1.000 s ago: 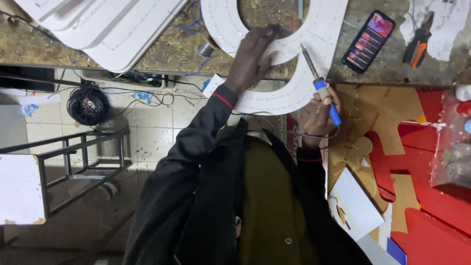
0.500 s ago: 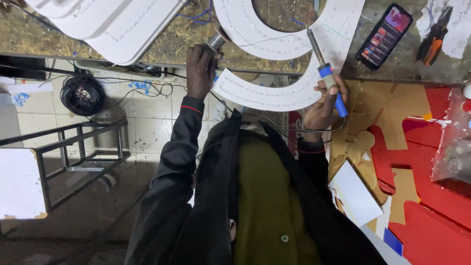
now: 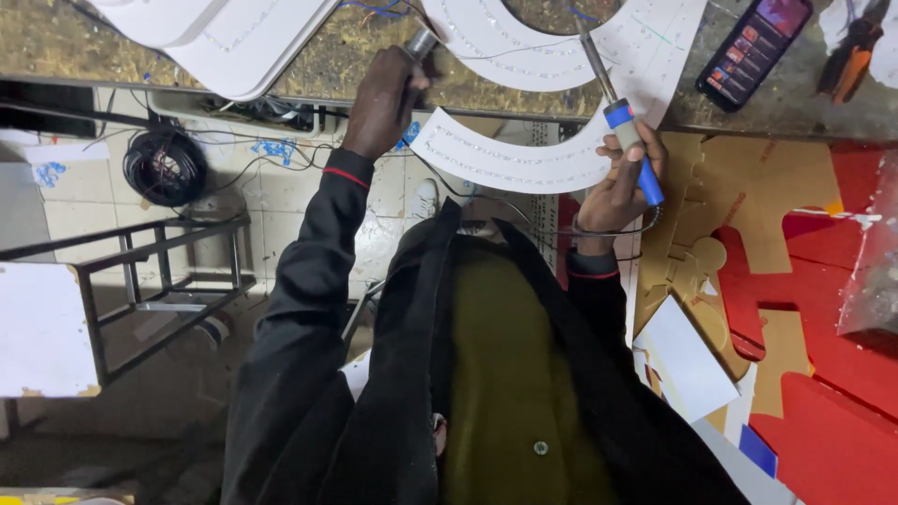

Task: Soldering electrical wires to LED strips attached to circular sign components using a soldering iron and solder wire.

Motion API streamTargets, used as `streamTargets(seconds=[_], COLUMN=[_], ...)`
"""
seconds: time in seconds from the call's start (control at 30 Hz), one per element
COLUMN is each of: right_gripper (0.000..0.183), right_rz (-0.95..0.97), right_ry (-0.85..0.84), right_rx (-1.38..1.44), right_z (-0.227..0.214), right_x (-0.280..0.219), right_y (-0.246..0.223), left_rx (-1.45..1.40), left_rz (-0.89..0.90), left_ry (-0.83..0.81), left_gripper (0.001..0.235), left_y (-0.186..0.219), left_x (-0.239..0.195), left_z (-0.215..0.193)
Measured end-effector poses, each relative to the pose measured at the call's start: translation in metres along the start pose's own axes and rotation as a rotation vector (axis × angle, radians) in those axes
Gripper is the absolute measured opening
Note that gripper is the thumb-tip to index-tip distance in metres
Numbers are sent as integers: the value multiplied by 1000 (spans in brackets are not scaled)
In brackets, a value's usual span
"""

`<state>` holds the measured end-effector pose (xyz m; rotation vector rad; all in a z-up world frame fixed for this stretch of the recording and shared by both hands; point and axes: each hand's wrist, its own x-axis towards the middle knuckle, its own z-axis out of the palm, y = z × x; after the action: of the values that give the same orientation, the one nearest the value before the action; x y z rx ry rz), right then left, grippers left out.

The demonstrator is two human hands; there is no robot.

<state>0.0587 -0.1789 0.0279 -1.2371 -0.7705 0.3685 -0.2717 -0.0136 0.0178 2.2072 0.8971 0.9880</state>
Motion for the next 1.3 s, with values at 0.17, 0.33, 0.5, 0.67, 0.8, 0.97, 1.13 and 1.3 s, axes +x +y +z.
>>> streamTargets(seconds=[0.17,0.33,0.5,0.67,0.8,0.97,1.13,1.3], right_gripper=[44,42,49,48,49,45,45,40], right_rz=[12,20,46,89,109,70,43,34], right_ry=[96,251,301,356,382,381,312,258], right_rx=[-47,-57,-60,-67,-93,-59,-42,-93], right_z=[-13,-40,-56,-68,-80,-102,-115,-112], right_x=[2,8,6,5,3,4,10,15], right_y=[-10,-2,-10,-17,-15,4,17,17], left_rx=[-118,-308,-502,-408,-172,-36,58,-77], left_rz=[8,-30,57,135,278,390,526,550], left_ry=[198,351,76,-210,-278,-260,-269,-330], left_gripper=[13,19,14,22,29,32,38,34], left_y=[25,94,133,105,81,64,52,53], left_x=[27,82,112,123,135,166,185,194], left_z=[-11,2,58,147,190,203,204,201])
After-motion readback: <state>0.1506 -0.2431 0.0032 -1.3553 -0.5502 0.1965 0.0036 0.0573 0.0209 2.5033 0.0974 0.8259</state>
